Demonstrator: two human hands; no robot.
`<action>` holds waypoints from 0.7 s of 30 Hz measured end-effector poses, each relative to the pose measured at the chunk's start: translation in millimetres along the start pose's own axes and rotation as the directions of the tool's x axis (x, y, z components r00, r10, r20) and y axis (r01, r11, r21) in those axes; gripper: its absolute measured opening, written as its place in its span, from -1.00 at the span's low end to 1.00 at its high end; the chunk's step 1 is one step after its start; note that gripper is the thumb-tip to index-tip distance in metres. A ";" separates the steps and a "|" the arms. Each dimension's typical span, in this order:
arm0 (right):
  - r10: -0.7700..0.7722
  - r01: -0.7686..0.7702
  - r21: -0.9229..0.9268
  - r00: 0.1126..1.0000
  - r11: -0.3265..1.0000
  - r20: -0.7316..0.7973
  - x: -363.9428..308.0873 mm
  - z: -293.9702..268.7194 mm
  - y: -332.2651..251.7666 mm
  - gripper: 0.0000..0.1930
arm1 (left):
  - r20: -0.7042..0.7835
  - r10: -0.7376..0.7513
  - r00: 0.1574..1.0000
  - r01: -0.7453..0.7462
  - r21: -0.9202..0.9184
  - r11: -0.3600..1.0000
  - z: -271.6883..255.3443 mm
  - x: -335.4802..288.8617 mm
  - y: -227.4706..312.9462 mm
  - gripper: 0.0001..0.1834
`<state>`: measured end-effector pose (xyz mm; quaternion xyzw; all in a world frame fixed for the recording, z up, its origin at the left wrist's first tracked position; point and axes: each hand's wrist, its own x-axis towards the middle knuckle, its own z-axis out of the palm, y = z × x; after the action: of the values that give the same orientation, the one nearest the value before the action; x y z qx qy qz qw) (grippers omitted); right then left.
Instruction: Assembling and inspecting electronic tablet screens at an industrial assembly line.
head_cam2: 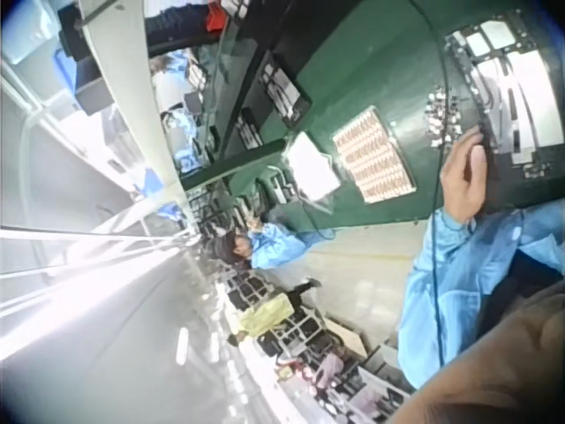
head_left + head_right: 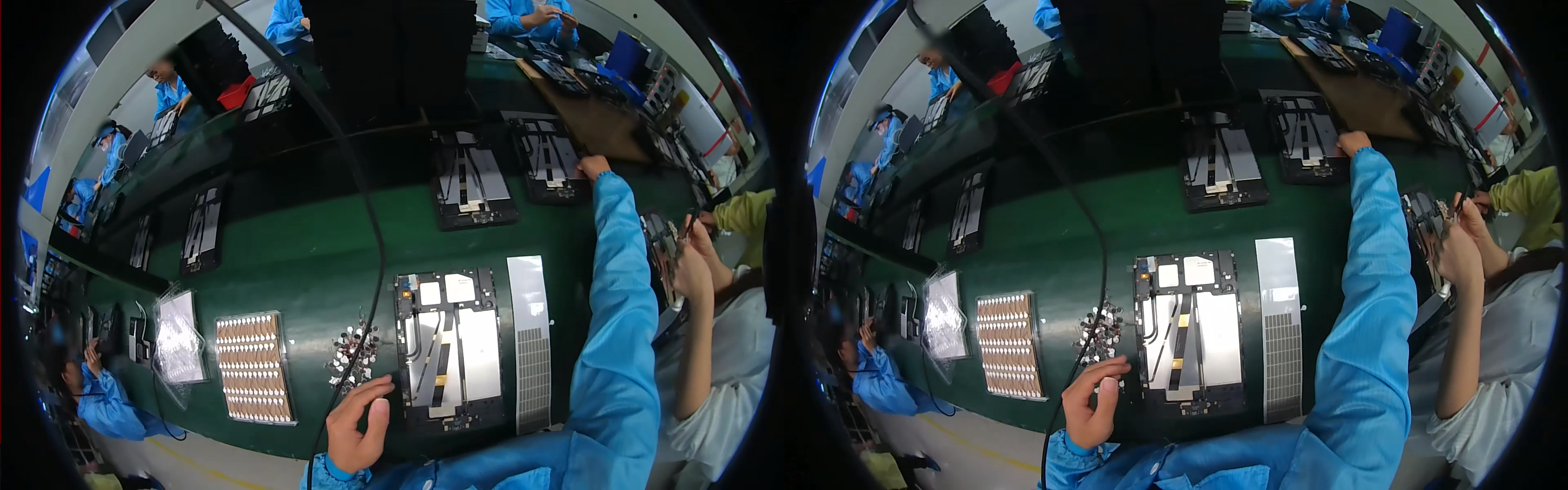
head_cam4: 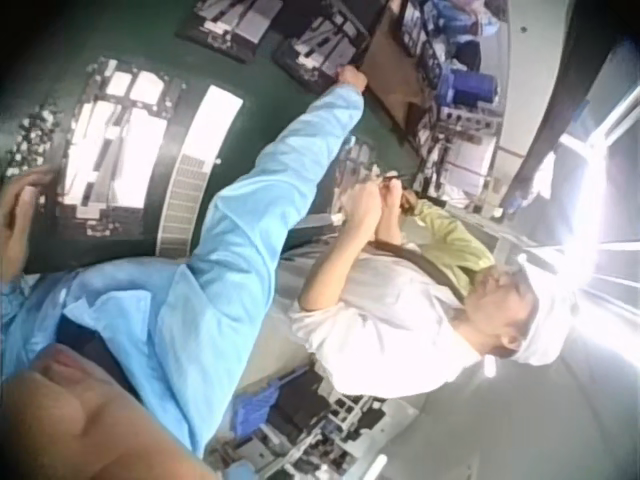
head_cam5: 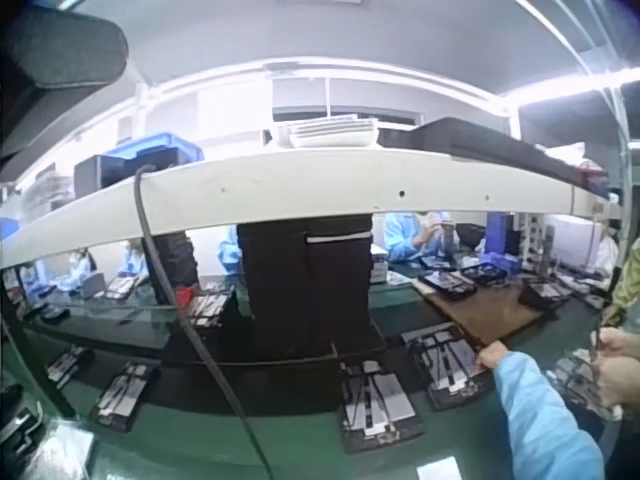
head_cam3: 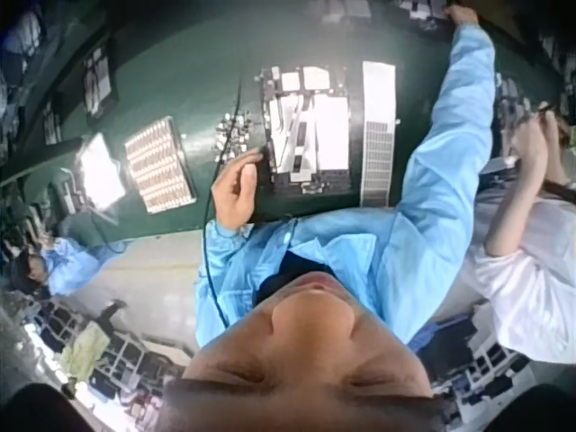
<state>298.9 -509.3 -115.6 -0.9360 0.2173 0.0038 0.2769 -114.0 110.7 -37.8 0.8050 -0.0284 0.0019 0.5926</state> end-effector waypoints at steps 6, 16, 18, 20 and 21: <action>0.064 -0.145 -0.329 0.967 0.933 -0.245 16.0 38.9 3.6 -0.62 | -0.032 -0.024 0.999 0.025 0.022 0.999 0.3 -2.3 -9.8 -0.77; -0.536 0.542 0.221 0.839 0.811 -0.091 -346.1 13.6 -159.1 -0.66 | -0.039 0.248 0.968 -0.227 0.279 0.933 6.2 -28.5 -7.8 -0.86; -0.496 0.475 0.354 0.868 0.806 -0.035 -420.6 7.6 -138.7 -0.70 | 0.025 0.438 0.899 -0.429 0.263 0.864 3.9 -40.5 -3.8 -0.81; -0.384 0.354 0.507 0.922 0.786 -0.047 -467.1 12.7 -101.8 -0.72 | 0.061 0.496 0.866 -0.497 0.206 0.843 10.3 -47.8 0.9 -0.80; -0.327 0.324 0.553 0.940 0.768 -0.097 -481.8 18.6 -80.1 -0.69 | 0.124 0.531 0.838 -0.544 0.124 0.830 19.1 -49.4 8.0 -0.80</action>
<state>-102.6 -244.4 -28.5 -0.8363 0.0426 -0.1056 0.5363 -164.3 92.3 -37.7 0.8071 -0.2785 0.1368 0.5022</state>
